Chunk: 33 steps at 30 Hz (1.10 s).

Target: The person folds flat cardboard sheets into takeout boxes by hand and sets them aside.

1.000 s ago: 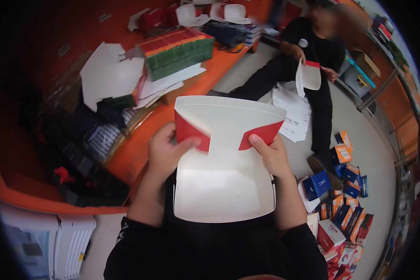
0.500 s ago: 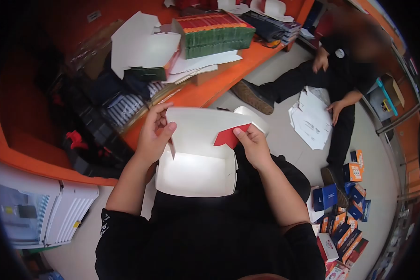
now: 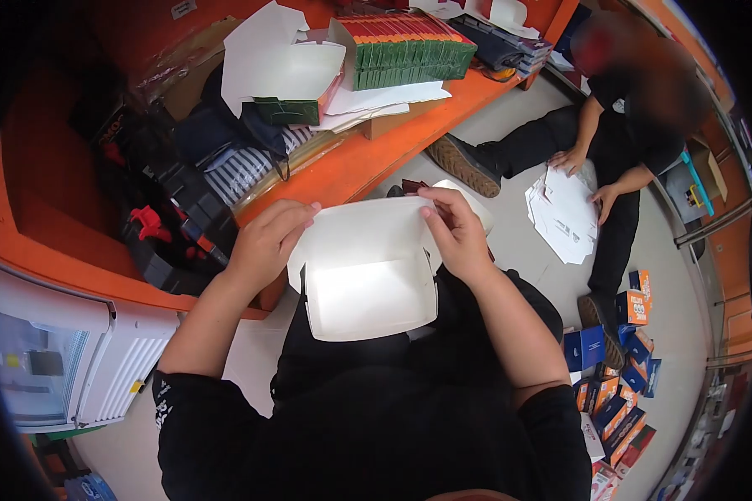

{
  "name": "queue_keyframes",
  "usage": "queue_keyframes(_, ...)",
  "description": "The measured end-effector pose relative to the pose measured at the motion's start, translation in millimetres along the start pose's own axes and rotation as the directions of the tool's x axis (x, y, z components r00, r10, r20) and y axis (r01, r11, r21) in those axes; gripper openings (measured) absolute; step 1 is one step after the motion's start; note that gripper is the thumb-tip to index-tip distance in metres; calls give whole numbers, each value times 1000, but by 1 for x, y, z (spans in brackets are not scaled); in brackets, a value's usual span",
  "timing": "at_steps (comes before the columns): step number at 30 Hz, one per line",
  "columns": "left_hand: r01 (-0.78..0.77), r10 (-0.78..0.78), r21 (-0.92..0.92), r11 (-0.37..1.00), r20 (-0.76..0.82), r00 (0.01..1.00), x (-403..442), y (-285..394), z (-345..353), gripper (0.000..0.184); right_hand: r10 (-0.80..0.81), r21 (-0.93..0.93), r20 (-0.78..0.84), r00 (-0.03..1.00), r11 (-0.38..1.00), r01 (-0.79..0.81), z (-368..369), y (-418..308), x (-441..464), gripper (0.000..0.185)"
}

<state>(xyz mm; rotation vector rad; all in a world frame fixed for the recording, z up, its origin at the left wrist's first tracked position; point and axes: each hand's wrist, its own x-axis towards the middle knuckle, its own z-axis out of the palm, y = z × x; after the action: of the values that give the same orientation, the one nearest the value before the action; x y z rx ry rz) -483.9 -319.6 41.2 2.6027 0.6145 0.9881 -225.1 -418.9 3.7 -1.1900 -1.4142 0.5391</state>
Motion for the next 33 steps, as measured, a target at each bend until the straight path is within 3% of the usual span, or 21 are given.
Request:
queue_keyframes(1, -19, 19, -8, 1000, 19, 1000, -1, -1, -1, 18, 23, 107, -27, 999, 994, -20, 0, -3, 1, 13)
queue_keyframes(4, -30, 28, 19, 999, 81, 996, -5, -5, 1, 15, -271, -158, 98, 958, 946, 283, -15, -8, 7, 11)
queue_keyframes(5, -26, 22, 38, 999, 103, 994, -6, -5, 1, 14, -262, -173, 108, 959, 945, 278, -15, -7, 7, 11)
queue_keyframes(8, -182, 168, 190, 965, 87, 982, -5, 3, 0, 9, -164, -155, 198, 967, 968, 196, -21, -11, 6, 7)
queue_keyframes(11, -281, 280, 259, 924, 40, 959, -10, 4, 2, 8, 146, 109, 193, 970, 980, -169, -17, -23, 6, 10)
queue_keyframes(14, -315, 333, 246, 917, -32, 942, -19, 6, 8, 9, 324, -184, 274, 906, 942, -281, -11, -44, 6, 20)
queue_keyframes(18, -287, 304, 196, 938, -60, 951, -23, 4, 9, 10, 327, -215, 344, 880, 940, -265, -13, -42, 5, 20)
queue_keyframes(20, -218, 226, 129, 967, -50, 973, -19, 9, 6, 11, 344, -316, 226, 911, 911, -265, -6, -48, 2, 18)
queue_keyframes(21, -134, 134, 6, 991, -70, 988, -15, 17, 5, 12, 346, -364, 168, 923, 892, -268, -3, -50, 0, 17)
queue_keyframes(24, 154, -162, -274, 949, -8, 987, -10, 31, 2, 15, 193, -326, 144, 971, 935, -138, 1, -43, -5, 18)
queue_keyframes(26, 373, -346, -317, 872, 140, 928, -12, 27, 0, 18, 123, -305, 190, 974, 950, -61, -1, -40, -7, 19)
queue_keyframes(30, 119, -114, -50, 992, 98, 989, -11, 19, -1, 15, 82, -292, 264, 961, 956, -1, -6, -42, -4, 16)
queue_keyframes(33, -102, 101, 115, 988, 13, 995, -11, 22, 5, 13, -211, -587, 308, 928, 725, 360, -5, -54, -1, 13)
